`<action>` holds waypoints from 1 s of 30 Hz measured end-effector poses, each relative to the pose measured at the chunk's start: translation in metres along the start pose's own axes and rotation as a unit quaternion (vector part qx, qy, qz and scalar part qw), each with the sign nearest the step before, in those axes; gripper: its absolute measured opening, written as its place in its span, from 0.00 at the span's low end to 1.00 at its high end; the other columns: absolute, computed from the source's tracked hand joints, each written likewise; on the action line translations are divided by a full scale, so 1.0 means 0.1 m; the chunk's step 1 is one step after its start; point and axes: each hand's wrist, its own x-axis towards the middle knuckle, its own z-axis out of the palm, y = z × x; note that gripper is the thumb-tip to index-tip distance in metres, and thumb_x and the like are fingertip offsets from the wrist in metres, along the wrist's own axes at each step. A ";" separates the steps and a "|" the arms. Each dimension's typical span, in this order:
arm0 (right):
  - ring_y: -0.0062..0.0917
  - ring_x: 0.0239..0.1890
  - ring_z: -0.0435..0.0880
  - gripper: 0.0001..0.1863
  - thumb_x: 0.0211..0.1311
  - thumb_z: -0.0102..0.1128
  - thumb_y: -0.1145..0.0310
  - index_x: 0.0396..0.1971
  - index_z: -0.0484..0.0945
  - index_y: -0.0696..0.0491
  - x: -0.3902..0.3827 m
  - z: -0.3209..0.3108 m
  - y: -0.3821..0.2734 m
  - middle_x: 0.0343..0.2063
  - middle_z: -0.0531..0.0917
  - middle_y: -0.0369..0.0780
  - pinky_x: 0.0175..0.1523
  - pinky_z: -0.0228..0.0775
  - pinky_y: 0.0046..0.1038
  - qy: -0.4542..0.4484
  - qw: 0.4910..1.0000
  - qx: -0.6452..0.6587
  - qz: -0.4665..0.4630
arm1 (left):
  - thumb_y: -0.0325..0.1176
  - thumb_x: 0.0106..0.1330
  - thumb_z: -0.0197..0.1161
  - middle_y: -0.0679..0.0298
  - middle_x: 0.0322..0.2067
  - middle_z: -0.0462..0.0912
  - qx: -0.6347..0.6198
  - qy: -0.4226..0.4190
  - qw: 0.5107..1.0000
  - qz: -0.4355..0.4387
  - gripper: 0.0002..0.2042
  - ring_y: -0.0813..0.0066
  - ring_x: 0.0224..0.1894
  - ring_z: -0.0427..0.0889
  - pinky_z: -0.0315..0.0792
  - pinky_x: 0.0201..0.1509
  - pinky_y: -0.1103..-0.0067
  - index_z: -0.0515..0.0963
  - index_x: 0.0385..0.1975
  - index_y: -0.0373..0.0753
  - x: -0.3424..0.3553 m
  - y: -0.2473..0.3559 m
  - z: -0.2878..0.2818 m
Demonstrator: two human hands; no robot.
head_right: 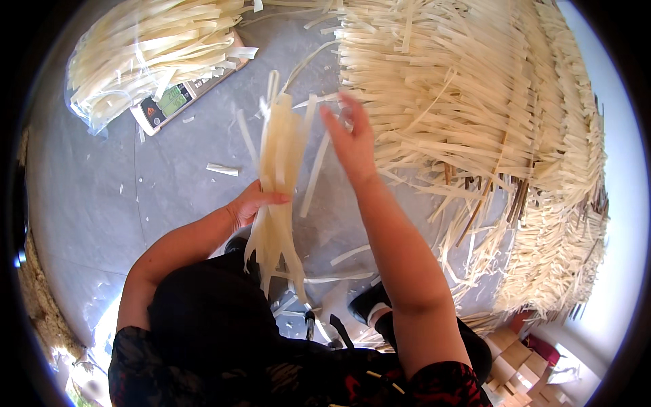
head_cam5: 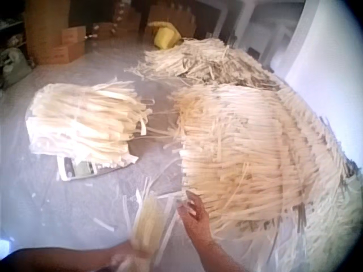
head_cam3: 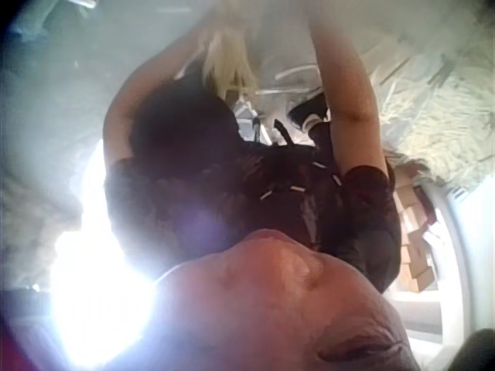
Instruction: The person prepares bundles of straw strips, weighs them on a scale, and then weaves the strips onto wooden rods.
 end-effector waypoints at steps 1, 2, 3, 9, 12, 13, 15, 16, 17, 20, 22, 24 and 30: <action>0.25 0.47 0.78 0.25 0.58 0.62 0.56 0.54 0.73 0.49 0.17 0.04 -0.27 0.43 0.80 0.41 0.52 0.67 0.27 -0.011 1.000 0.008 -0.022 | 0.31 0.51 0.71 0.63 0.39 0.78 0.011 -0.011 1.000 0.000 0.25 0.73 0.42 0.78 0.73 0.48 0.74 0.71 0.50 0.37 -0.02 0.01 0.03; 0.26 0.52 0.75 0.26 0.59 0.61 0.55 0.57 0.71 0.47 0.27 0.09 -0.47 0.47 0.79 0.43 0.57 0.64 0.27 -0.021 0.999 0.014 -0.044 | 0.30 0.51 0.71 0.63 0.40 0.78 0.027 -0.023 0.999 0.008 0.26 0.73 0.43 0.77 0.73 0.49 0.73 0.70 0.51 0.38 -0.03 0.03 0.06; 0.27 0.54 0.74 0.26 0.60 0.60 0.55 0.57 0.71 0.46 0.32 0.12 -0.46 0.49 0.78 0.43 0.58 0.63 0.27 -0.100 0.994 0.002 -0.033 | 0.30 0.51 0.71 0.63 0.42 0.77 0.045 -0.039 0.998 0.014 0.27 0.73 0.44 0.77 0.72 0.50 0.73 0.69 0.52 0.38 -0.04 0.04 0.11; 0.33 0.53 0.76 0.22 0.63 0.55 0.54 0.54 0.73 0.48 0.05 0.32 -0.42 0.49 0.78 0.46 0.60 0.62 0.27 -0.342 0.932 -0.088 -0.085 | 0.29 0.51 0.71 0.64 0.48 0.74 0.050 -0.041 0.996 0.059 0.33 0.73 0.50 0.74 0.69 0.54 0.72 0.63 0.58 0.40 -0.08 0.09 0.19; 0.37 0.56 0.74 0.23 0.63 0.55 0.52 0.53 0.74 0.49 0.11 0.37 -0.59 0.52 0.76 0.47 0.60 0.63 0.30 -0.340 0.927 -0.114 -0.112 | 0.29 0.50 0.72 0.64 0.49 0.73 0.061 -0.062 0.995 0.056 0.35 0.73 0.52 0.72 0.68 0.56 0.72 0.63 0.59 0.40 -0.11 0.15 0.21; 0.37 0.57 0.73 0.23 0.62 0.55 0.52 0.52 0.74 0.49 0.13 0.38 -0.67 0.53 0.76 0.47 0.60 0.64 0.31 -0.370 0.913 -0.139 -0.096 | 0.29 0.50 0.72 0.64 0.50 0.73 0.064 -0.076 0.994 0.055 0.35 0.73 0.53 0.72 0.68 0.57 0.73 0.62 0.59 0.40 -0.11 0.19 0.20; 0.38 0.55 0.74 0.26 0.62 0.55 0.50 0.53 0.73 0.52 0.05 0.39 -0.71 0.52 0.76 0.46 0.58 0.65 0.33 -0.439 0.870 -0.215 -0.056 | 0.29 0.50 0.73 0.64 0.50 0.73 0.073 -0.066 0.993 0.066 0.35 0.73 0.53 0.72 0.67 0.57 0.73 0.63 0.59 0.40 -0.17 0.22 0.23; 0.38 0.55 0.75 0.26 0.62 0.55 0.50 0.53 0.72 0.53 0.05 0.38 -0.66 0.51 0.76 0.47 0.58 0.65 0.34 -0.406 0.891 -0.189 -0.079 | 0.29 0.49 0.73 0.64 0.50 0.73 0.077 -0.063 0.992 0.072 0.35 0.74 0.53 0.72 0.67 0.57 0.73 0.64 0.59 0.39 -0.18 0.24 0.25; 0.38 0.54 0.75 0.27 0.62 0.54 0.49 0.53 0.72 0.53 0.05 0.37 -0.63 0.51 0.77 0.47 0.57 0.65 0.34 -0.371 0.908 -0.163 -0.102 | 0.29 0.49 0.73 0.64 0.50 0.73 0.075 -0.069 0.992 0.068 0.34 0.74 0.53 0.71 0.67 0.58 0.74 0.65 0.58 0.39 -0.17 0.27 0.25; 0.33 0.53 0.76 0.26 0.60 0.56 0.48 0.48 0.77 0.54 0.45 0.32 -0.85 0.50 0.78 0.44 0.60 0.63 0.33 -0.293 0.948 -0.122 -0.018 | 0.28 0.49 0.73 0.65 0.49 0.75 0.065 -0.082 0.992 0.064 0.33 0.74 0.53 0.72 0.66 0.58 0.74 0.67 0.57 0.39 -0.23 0.31 0.19; 0.25 0.48 0.78 0.18 0.59 0.60 0.54 0.40 0.82 0.53 0.57 0.27 -0.94 0.42 0.82 0.38 0.55 0.69 0.28 -0.406 0.895 -0.144 0.114 | 0.27 0.48 0.73 0.65 0.48 0.76 0.071 -0.115 0.988 0.072 0.32 0.73 0.53 0.72 0.67 0.57 0.74 0.68 0.56 0.39 -0.24 0.35 0.22; 0.22 0.44 0.79 0.17 0.61 0.57 0.56 0.39 0.82 0.53 0.55 0.33 -0.89 0.39 0.83 0.36 0.53 0.69 0.26 -0.438 0.888 -0.070 0.125 | 0.27 0.48 0.73 0.65 0.47 0.76 0.067 -0.104 0.988 0.093 0.32 0.72 0.52 0.74 0.69 0.56 0.73 0.68 0.56 0.39 -0.29 0.39 0.27; 0.15 0.32 0.78 0.10 0.61 0.57 0.64 0.36 0.81 0.53 1.02 0.00 -1.12 0.29 0.82 0.34 0.41 0.70 0.21 0.068 0.990 0.125 0.011 | 0.26 0.49 0.72 0.64 0.46 0.78 -0.011 -0.020 0.995 0.098 0.30 0.72 0.48 0.77 0.72 0.52 0.72 0.69 0.55 0.39 -0.23 0.25 -0.10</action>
